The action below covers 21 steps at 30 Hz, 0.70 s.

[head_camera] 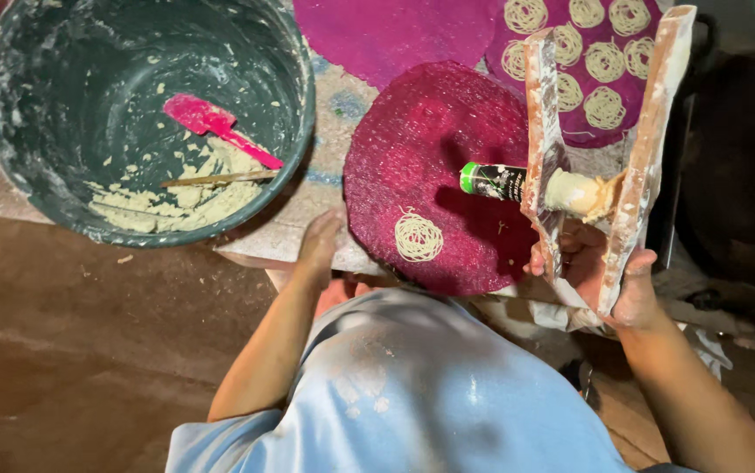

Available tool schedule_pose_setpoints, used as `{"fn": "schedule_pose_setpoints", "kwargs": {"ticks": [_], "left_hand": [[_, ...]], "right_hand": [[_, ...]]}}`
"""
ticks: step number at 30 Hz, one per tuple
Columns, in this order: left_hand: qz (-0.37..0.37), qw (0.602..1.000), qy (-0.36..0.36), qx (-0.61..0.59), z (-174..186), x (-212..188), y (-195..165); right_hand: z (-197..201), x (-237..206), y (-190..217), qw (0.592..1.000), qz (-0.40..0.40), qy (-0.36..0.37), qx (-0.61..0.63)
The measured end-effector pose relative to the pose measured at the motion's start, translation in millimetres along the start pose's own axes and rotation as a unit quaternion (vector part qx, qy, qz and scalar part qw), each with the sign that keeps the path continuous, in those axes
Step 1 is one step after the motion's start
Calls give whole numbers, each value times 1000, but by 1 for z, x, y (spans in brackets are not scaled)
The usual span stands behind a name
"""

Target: The person uses a manual dough extruder to pipe spiral-shaped dough onto purple mesh mats. They repeatedly scoop dough from a green bowl into the extruder, then squeeze the handle to form spirals on the mats. The person moves mats and continues piping until the clip ends.

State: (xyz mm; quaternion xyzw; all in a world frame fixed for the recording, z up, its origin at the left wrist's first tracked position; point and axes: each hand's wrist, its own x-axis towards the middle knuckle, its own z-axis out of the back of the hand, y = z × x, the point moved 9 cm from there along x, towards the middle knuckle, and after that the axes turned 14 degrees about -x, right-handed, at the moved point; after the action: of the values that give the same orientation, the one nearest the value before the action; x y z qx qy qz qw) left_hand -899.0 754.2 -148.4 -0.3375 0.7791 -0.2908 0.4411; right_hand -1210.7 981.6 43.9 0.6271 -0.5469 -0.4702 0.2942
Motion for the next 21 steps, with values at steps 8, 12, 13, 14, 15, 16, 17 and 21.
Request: {"fn": "schedule_pose_setpoints", "kwargs": {"ticks": [8,12,13,14,15,16,17,21], "left_hand": [[-245,927,-48,281,-9,-65,-44],[-240,956,170,10,-76,-62,-112],[-181,923,272,-203,-102,-52,-129],[-74,870,347,-344,-122,-48,-137],[35,781,409,-471,-142,-49,-147],[17,769,451,-453,-158,-51,-158],[-2,754,493,-434,-172,-53,-166],[-64,727,512,-453,-196,-41,-180]], "right_hand": [[-30,41,16,983,-50,31,-173],[-44,55,1,964,-129,105,-209],[-49,54,-4,956,-151,125,-217],[-47,52,-15,947,-221,114,-203],[-45,47,-23,933,-289,102,-187],[-43,40,-30,914,-356,89,-170],[-46,42,-25,914,-354,105,-170],[-36,64,7,864,-317,148,-363]]}}
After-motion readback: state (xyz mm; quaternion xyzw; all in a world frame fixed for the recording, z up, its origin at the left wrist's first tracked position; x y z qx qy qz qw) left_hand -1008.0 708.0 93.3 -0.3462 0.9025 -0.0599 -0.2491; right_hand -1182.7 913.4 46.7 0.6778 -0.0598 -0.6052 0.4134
